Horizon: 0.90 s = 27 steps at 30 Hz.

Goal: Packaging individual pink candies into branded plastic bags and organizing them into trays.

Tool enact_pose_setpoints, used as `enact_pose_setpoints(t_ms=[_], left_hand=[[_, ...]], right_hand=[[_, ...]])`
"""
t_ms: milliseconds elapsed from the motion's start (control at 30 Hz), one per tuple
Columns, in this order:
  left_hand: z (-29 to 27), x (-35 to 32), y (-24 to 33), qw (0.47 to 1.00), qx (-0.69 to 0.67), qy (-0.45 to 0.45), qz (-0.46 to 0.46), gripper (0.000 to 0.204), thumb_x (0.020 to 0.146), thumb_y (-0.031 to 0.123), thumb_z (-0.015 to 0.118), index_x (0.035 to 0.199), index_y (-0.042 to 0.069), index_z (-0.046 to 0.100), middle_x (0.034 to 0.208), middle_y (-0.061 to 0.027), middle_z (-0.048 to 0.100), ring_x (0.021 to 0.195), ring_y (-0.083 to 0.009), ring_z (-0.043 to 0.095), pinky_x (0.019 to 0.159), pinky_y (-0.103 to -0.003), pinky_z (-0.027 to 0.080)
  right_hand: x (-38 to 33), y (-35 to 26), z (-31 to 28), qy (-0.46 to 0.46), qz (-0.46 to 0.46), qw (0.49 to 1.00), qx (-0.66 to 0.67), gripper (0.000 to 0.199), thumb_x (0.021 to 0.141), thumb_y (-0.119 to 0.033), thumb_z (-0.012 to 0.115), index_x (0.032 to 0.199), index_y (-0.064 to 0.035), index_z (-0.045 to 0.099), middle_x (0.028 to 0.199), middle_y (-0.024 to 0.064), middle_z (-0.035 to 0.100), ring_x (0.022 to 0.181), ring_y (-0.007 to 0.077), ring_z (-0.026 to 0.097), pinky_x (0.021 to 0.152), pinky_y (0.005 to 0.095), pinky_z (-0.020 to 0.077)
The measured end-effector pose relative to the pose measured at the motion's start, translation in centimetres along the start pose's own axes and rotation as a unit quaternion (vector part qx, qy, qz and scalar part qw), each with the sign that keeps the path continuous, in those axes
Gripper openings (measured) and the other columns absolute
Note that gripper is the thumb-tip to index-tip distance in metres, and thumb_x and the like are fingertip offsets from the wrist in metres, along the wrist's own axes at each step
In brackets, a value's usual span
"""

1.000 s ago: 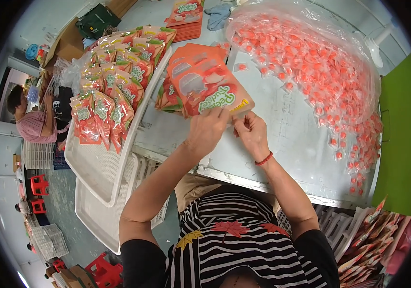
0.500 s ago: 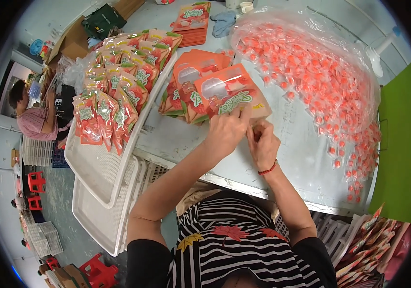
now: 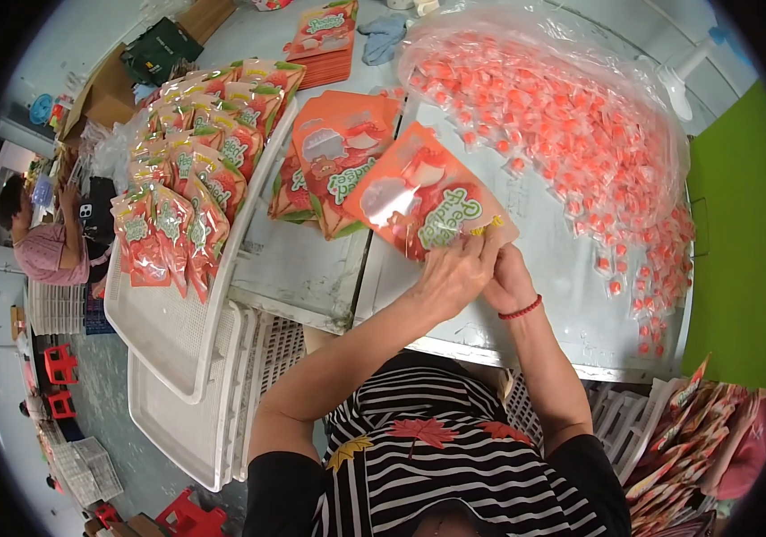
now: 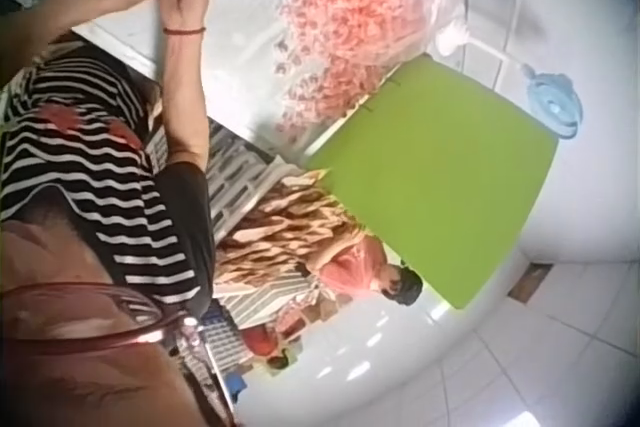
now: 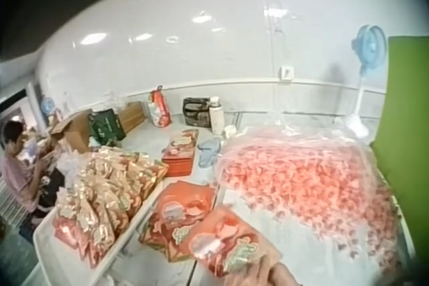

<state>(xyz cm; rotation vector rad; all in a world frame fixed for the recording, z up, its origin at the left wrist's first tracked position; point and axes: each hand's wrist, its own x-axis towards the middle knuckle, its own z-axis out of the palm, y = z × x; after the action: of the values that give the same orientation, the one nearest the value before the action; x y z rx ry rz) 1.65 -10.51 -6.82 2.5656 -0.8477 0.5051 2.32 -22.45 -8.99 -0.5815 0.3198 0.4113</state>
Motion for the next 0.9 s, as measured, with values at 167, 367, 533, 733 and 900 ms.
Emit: enact_pose_setpoints(t_ms=[167,367,533,733,900], left_hand=[[0.5,-0.4,2.8,0.997,-0.036,-0.022,0.062,0.043,0.074,0.012,0.062,0.115,0.000,0.054,0.087,-0.0114,0.062,0.067,-0.0236,0.063,0.052,-0.032,0.052],[-4.0,0.2,0.2,0.984,-0.127,-0.043,0.120,0.086,0.056,0.032,0.081,0.129,0.003,0.046,0.133,-0.0194,0.043,0.120,-0.0377,0.044,0.096,-0.053,0.040],[-3.3,-0.2,-1.0,0.979,-0.087,-0.097,0.155,0.100,0.050,0.044,0.082,0.131,0.002,0.040,0.143,-0.0247,0.027,0.129,-0.0470,0.026,0.101,-0.062,0.023],[-3.3,-2.0,0.1,0.974,-0.117,-0.108,0.163,0.096,0.052,0.045,0.080,0.126,-0.002,0.039,0.141,-0.0273,0.028,0.125,-0.0498,0.030,0.098,-0.064,0.024],[-0.9,-2.9,-0.7,0.993,0.012,0.008,0.120,0.072,0.064,0.025,0.075,0.123,-0.002,0.044,0.126,-0.0222,0.044,0.112,-0.0400,0.046,0.091,-0.057,0.034]], right_hand=[[1.7,0.4,-3.6,-0.224,-0.031,0.963,0.145,0.039,0.095,-0.026,0.045,0.128,-0.0037,0.047,0.122,0.0115,0.055,0.110,0.0257,0.054,0.095,0.0402,0.0461],[-0.1,-1.0,-1.1,-0.172,0.022,0.985,0.008,0.043,0.098,-0.021,0.043,0.138,-0.0084,0.036,0.135,0.0118,0.045,0.122,0.0259,0.047,0.102,0.0388,0.0408],[0.9,0.7,-2.3,-0.172,-0.033,0.981,-0.086,0.041,0.099,-0.019,0.032,0.134,0.0001,0.040,0.133,0.0149,0.047,0.122,0.0275,0.047,0.105,0.0361,0.0378],[-0.2,1.7,-1.5,-0.152,-0.136,0.901,-0.384,0.042,0.097,-0.015,0.024,0.125,0.0029,0.050,0.128,0.0169,0.051,0.114,0.0286,0.053,0.096,0.0353,0.0451],[1.5,2.4,-2.2,-0.228,0.142,0.950,0.159,0.025,0.092,-0.008,0.048,0.114,-0.0001,0.057,0.110,0.0114,0.059,0.102,0.0184,0.057,0.078,0.0280,0.0512]])
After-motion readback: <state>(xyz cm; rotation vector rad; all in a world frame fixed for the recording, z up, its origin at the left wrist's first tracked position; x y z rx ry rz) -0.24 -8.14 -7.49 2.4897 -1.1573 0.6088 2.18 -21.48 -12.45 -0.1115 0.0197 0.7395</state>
